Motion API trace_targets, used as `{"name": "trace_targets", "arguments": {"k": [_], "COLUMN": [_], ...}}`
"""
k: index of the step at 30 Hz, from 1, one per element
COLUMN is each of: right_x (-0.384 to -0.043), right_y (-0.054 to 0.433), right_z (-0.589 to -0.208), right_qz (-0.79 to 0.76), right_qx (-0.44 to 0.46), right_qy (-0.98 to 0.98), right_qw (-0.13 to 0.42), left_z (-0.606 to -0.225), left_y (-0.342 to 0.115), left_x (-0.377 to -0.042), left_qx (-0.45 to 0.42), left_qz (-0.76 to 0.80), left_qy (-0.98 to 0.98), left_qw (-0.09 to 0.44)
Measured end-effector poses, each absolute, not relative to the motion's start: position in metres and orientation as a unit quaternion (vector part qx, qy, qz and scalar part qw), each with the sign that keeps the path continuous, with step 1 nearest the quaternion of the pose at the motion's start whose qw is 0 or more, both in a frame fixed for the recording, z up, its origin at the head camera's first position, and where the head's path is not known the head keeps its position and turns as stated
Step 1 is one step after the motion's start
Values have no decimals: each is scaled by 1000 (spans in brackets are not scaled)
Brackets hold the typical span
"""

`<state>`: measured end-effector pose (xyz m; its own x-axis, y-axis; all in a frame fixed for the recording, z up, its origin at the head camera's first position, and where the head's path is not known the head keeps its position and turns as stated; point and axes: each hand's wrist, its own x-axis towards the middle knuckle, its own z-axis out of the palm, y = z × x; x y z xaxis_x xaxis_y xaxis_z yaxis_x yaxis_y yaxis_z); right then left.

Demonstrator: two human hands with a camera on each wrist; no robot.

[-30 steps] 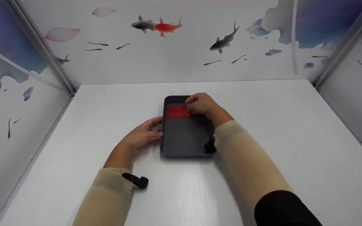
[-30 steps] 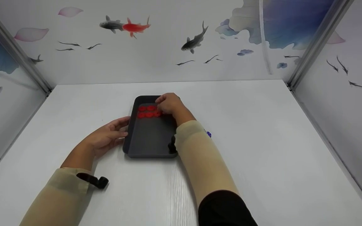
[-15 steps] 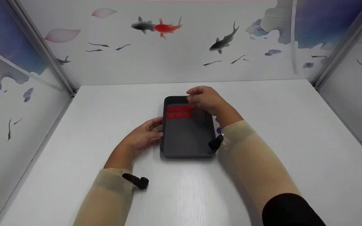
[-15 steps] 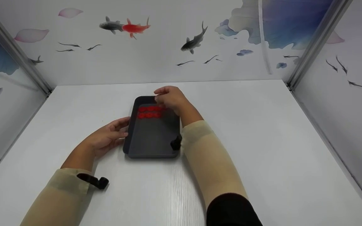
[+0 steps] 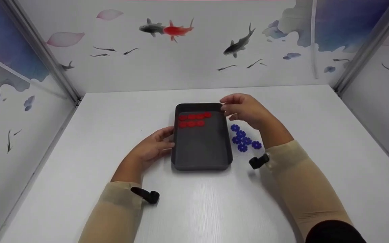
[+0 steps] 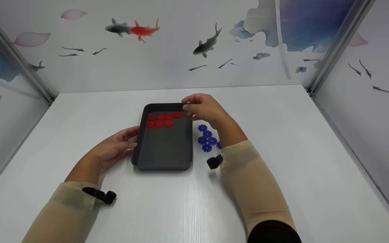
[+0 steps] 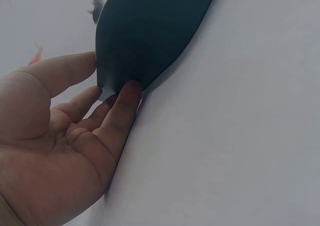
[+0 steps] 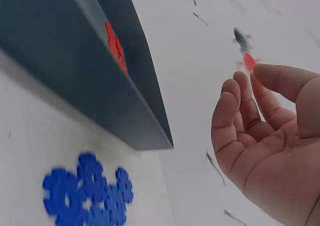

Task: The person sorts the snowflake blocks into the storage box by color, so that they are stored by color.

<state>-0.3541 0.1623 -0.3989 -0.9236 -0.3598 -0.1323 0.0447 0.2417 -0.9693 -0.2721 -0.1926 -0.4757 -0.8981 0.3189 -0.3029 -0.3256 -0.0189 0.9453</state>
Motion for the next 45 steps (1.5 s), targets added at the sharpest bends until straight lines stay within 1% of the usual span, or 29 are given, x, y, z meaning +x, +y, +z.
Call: {"name": "trace_targets", "arguments": {"k": [11,23,33,39,45], "right_x": [-340,-335,-322,-324,-327], "right_y": [212,255,275,275,273], "right_z": [-406,-418,-426,-434,-446], "right_qz": [-578,-533,-482,-478,-442], "right_qx": [-104,-73,-63,-66,-81], "right_qy": [788,815,839,840,856], "right_qw": [183,216,247,247,257], "left_z": [-474,-475,-475,-476,-476], "left_y": [-192,-190,-190,-191,-193], "left_x": [-269,-268,-269,-270,-271], "left_qx": [-1,0,-11,-6,0], "left_qz": [710,712,712,717,714], "left_qy": [668,666,665,662,665], "left_qw": [224,225,224,220,219]}}
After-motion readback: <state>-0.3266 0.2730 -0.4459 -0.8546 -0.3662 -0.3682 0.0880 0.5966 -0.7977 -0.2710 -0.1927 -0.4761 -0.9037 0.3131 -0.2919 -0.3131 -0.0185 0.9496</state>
